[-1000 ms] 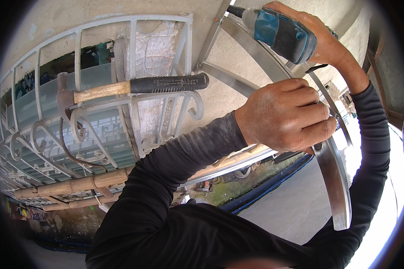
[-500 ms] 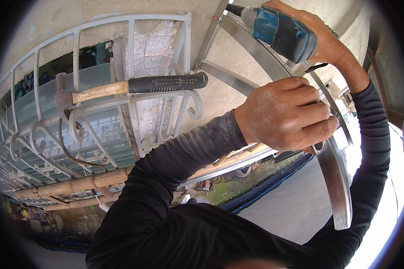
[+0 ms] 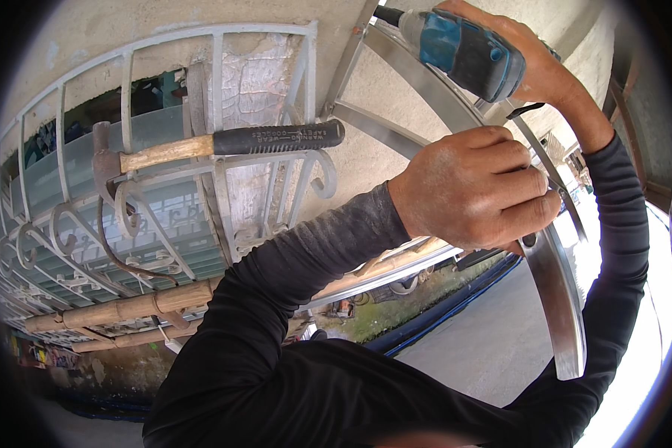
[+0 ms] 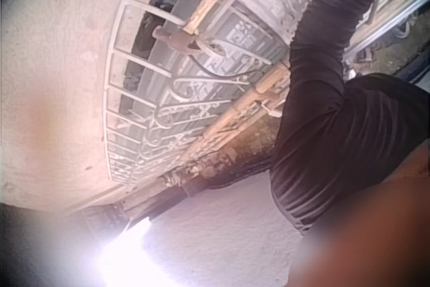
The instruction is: The person installs metal brackets onto a concrete wall using a hammer, a corded drill, and a cordless impact driver. They insert wall anchors, position the brackets, and fasten them with screws. The person also climbs a ladder to reach higher sections of the wall.
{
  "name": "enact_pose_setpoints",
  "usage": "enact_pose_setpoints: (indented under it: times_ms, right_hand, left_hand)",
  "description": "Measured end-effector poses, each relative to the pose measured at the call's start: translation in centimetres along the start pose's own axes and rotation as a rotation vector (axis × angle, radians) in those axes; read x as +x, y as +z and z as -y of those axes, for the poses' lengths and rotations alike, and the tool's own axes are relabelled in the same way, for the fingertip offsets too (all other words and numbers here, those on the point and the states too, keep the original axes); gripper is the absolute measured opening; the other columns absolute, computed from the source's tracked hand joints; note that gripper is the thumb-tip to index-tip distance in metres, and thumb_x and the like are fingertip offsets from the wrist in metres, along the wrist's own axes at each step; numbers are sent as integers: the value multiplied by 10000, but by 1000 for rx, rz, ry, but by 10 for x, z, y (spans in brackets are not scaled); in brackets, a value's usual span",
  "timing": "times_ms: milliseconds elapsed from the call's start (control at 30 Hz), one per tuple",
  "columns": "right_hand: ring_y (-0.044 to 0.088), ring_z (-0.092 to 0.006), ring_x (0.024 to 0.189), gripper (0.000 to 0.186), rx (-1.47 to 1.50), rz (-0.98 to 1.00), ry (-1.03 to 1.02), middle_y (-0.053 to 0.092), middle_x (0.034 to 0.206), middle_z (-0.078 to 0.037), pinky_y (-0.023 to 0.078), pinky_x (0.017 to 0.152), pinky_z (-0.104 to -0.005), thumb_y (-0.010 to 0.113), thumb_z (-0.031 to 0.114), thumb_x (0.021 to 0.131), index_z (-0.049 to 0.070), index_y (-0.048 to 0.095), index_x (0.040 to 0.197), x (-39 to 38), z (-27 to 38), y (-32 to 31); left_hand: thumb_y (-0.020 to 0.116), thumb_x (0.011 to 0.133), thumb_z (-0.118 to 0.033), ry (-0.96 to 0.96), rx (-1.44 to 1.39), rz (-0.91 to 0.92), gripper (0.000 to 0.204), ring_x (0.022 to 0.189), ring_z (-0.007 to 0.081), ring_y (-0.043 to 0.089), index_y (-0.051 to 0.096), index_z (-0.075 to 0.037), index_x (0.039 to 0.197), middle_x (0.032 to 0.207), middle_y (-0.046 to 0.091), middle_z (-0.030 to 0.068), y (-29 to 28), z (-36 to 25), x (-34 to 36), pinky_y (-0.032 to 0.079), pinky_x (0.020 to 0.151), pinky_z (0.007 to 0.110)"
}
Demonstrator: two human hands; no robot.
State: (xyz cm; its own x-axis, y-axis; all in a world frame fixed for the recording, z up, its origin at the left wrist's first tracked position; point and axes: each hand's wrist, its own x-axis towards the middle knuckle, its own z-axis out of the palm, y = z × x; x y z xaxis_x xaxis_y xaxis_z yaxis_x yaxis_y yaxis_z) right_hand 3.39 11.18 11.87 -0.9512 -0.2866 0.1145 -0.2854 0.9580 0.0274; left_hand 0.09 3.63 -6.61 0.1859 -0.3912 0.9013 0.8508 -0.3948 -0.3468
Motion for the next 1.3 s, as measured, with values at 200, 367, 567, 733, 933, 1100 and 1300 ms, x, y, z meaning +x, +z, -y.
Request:
enact_pose_setpoints:
  times_ms: [200,367,567,733,933,1100,1300]
  right_hand:
    - [753,-328,982,673,-33,17,-37,740,1092,-154,563,841,-415,778,557,874,85,600,1319,-2,-6,-5]
    - [752,-328,996,660,-33,37,0,741,1107,-158,559,856,-417,791,525,869,92,594,1325,0,-7,-6]
    - [752,-325,1003,669,-15,29,-46,740,1104,-159,558,857,-404,801,513,858,87,591,1330,-2,-2,-5]
    - [757,-324,997,653,-36,40,-54,741,1095,-155,565,852,-403,794,488,867,93,587,1344,1,-9,-5]
    - [763,-333,979,634,-46,17,-28,745,1095,-159,573,836,-419,808,433,864,107,577,1356,-3,-13,-7]
    - [764,-330,982,649,-100,36,-63,749,1110,-159,575,840,-418,830,409,848,109,572,1363,-1,-17,-7]
    - [763,-333,999,660,-108,56,-76,754,1112,-151,577,850,-415,829,437,849,112,573,1363,-1,-20,-9]
  left_hand:
    - [734,837,-414,-1,-14,12,313,791,171,696,730,-148,1002,800,659,-27,-2,0,1,574,755,319]
    - [741,870,-399,2,2,31,276,794,167,699,730,-156,1000,803,662,-33,-3,0,2,575,758,317]
    - [749,862,-406,3,-2,44,282,797,165,705,735,-162,1003,800,661,-33,-5,0,3,574,749,309]
    - [764,847,-385,-1,-10,20,264,797,166,705,733,-166,991,786,648,-35,-3,0,3,574,753,305]
    - [801,820,-340,-3,16,29,243,795,160,709,736,-170,981,783,656,-41,-2,-1,2,581,749,307]
    - [814,812,-323,-9,2,21,241,796,159,715,741,-174,986,781,665,-41,-2,-1,2,588,755,305]
    - [812,818,-326,-4,13,13,241,794,159,716,743,-178,994,780,666,-41,0,-1,2,590,756,304]
